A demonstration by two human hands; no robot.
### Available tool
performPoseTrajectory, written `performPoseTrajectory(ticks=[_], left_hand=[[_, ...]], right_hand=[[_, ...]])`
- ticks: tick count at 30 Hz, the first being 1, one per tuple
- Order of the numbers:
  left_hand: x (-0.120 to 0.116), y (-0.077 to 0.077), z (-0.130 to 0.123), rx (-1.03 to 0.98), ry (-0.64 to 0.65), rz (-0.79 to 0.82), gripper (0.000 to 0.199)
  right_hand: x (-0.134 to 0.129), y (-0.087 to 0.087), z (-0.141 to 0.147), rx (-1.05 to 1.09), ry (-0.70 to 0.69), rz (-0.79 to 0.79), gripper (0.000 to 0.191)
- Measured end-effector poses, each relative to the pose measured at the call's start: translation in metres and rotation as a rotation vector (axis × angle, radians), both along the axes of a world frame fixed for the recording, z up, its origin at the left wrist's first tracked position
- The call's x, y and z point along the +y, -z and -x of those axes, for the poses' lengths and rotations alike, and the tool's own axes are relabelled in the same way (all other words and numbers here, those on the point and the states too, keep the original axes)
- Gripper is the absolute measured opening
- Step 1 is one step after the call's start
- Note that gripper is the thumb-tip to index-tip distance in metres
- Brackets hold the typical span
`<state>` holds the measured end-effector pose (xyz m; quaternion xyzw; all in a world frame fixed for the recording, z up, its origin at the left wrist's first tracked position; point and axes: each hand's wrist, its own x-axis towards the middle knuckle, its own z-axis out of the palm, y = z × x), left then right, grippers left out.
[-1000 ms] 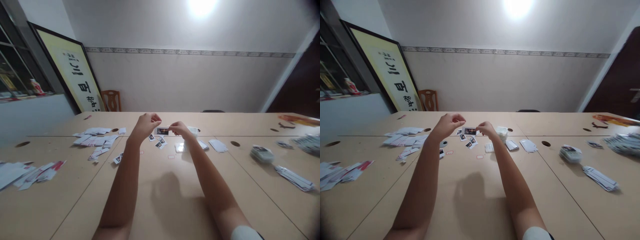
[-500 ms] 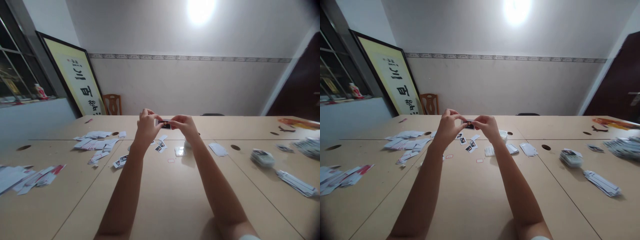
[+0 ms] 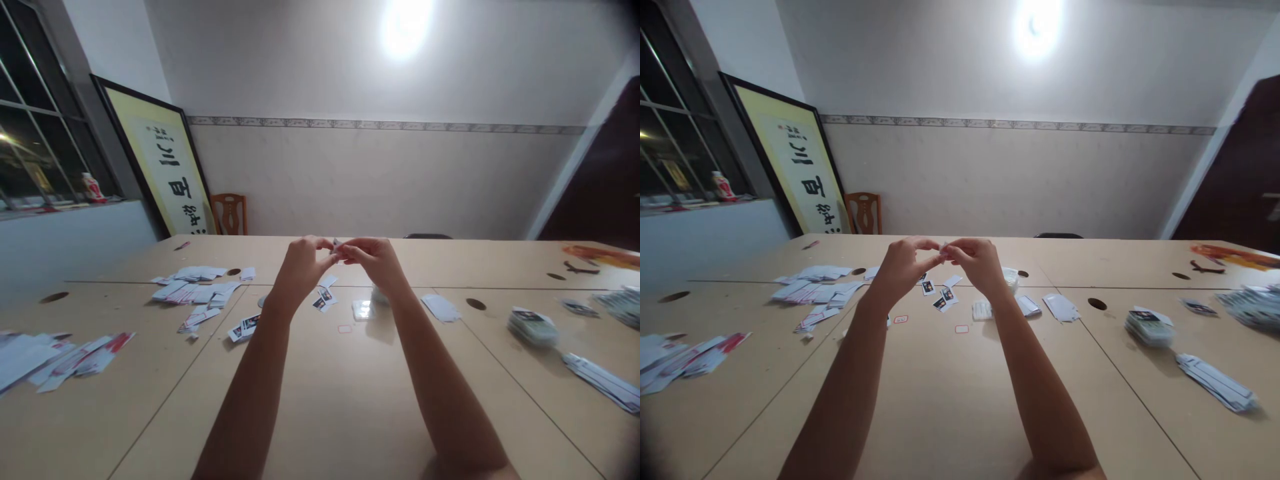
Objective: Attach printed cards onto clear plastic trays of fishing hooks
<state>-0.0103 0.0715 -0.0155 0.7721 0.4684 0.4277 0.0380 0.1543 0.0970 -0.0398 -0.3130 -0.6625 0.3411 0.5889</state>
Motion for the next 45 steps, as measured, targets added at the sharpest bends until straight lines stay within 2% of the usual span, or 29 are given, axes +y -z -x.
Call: performPoseTrajectory(ticks=[7,15,24,38,45], left_hand=[[0.006,0.003,0.002,-0.138,0.149,0.079,0.012],[0.009,0.004,0.000,-0.217,0.079,0.047,0.013],[0.012,0.004,0.003,-0.281,0.018,0.007,0.012],[0.018,0.007,0.009,-0.441,0.101,0.065,0.015],[0.022,0.007,0.016,-0.549,0.218,0.112,0.016]], right_hand=[[-0.003,0.000,0.001,-0.088,0.063,-0.058,0.017],[-0.001,0.001,-0.002,-0.078,0.020,-0.024,0.014],[0.001,0.002,0.002,-0.017,0.090,0.011,0.009],[0.000,0.002,0.002,0.001,0.146,0.017,0.005],[-0.002,0.003,0.002,-0.043,0.171,0.011,0.011]])
